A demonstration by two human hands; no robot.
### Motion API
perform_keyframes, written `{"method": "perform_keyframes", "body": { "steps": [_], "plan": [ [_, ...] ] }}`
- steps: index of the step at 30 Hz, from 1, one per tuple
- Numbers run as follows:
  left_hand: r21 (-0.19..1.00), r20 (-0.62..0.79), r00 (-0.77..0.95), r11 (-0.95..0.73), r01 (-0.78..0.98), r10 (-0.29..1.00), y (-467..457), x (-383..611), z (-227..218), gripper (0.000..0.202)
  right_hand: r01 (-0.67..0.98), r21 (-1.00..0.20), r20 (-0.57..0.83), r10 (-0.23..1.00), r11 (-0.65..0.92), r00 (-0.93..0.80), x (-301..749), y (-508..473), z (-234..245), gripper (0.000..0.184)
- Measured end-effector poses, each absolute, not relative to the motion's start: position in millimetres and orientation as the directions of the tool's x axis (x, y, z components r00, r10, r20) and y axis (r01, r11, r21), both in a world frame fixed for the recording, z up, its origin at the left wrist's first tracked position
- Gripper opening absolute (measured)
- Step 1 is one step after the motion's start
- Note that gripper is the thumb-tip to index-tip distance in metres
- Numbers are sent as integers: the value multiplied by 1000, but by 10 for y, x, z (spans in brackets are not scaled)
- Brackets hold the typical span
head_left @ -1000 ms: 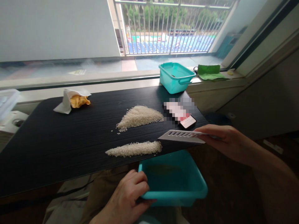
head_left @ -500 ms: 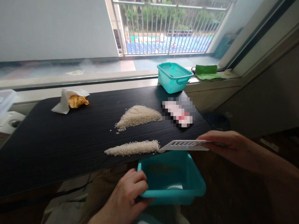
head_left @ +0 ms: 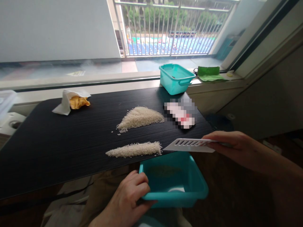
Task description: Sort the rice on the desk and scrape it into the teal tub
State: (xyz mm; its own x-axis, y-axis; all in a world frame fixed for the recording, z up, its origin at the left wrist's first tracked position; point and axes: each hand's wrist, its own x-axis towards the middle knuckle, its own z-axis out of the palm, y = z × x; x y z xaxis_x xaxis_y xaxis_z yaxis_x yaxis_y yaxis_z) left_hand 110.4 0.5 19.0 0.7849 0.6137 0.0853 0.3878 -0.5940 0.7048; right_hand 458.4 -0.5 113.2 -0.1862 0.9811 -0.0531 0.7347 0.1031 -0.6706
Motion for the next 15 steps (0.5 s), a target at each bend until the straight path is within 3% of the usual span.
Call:
{"method": "perform_keyframes", "body": {
  "steps": [5, 9, 15],
  "plan": [
    [715, 105, 786, -596, 367, 610, 14, 1111, 196, 21, 725, -683, -75, 977, 95, -199, 4572, 2, 1166, 38],
    [713, 115, 785, -600, 361, 609, 8, 1101, 203, 20, 690, -721, -29, 993, 59, -115, 4541, 59, 1158, 43],
    [700, 114, 780, -607, 376, 615, 0, 1070, 191, 19, 713, -696, 20, 994, 91, -107, 4513, 209, 1043, 37]
  ]
}}
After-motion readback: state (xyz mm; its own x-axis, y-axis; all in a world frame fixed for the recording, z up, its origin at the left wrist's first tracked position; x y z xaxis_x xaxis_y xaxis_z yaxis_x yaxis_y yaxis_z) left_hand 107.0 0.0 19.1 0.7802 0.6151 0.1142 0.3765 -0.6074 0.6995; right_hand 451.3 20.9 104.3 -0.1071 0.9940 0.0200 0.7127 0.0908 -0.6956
